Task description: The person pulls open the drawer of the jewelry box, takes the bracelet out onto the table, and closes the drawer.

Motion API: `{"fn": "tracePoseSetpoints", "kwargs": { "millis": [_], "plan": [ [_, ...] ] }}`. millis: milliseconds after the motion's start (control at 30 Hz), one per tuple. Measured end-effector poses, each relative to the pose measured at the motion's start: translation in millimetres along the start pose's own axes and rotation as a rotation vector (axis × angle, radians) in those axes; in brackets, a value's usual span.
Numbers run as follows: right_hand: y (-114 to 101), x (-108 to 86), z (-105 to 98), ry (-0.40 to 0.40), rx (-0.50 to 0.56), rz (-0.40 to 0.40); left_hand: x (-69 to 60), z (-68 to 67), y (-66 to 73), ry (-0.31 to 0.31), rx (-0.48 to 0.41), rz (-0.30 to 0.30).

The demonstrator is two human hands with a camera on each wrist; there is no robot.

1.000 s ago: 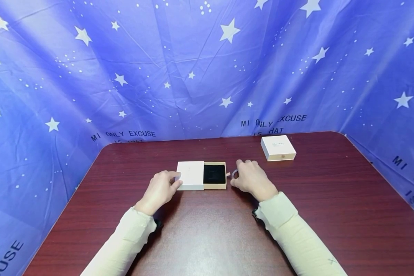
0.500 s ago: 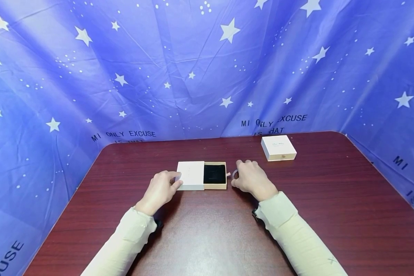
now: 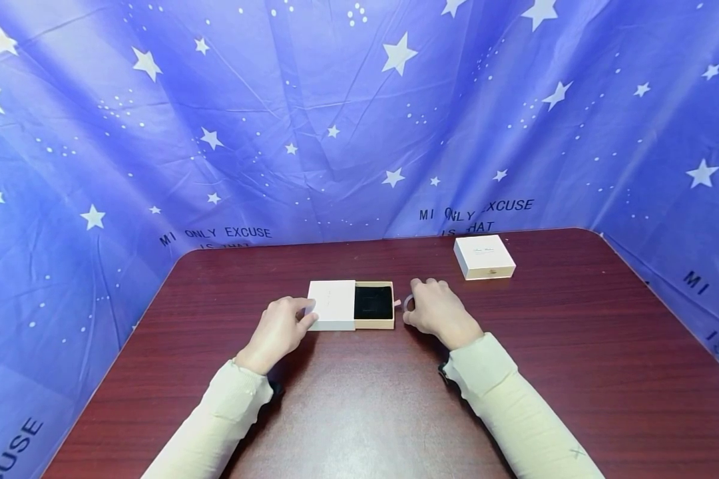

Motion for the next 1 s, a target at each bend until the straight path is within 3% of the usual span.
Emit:
{"fn": "tracePoseSetpoints", "kwargs": {
  "millis": [333,667,1000],
  "plan": [
    [1.5,0.2,0.9,-0.005,-0.002,0.003,0.6,0.4,-0.1,-0.001,0.000,-0.002],
    [2.7,-0.8,-0.4,-0.072,-0.004,0.063,0.3,0.2,-0.3,0.003,0.001,0.004],
    [0.0,-1.3,-10.7,0.036,0.001,0.035,-0.2,0.1,0.0,0.004,0.005,0.001]
  ]
}}
Point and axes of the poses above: each hand's wrist, its own x-axis towards the middle knuckle, its own z-axis out of the palm, y = z × x, the point moved 4 cm from there along x, towards the middle knuckle, and after that the axes turned 10 degrees about -y, right-handed, at the moved point
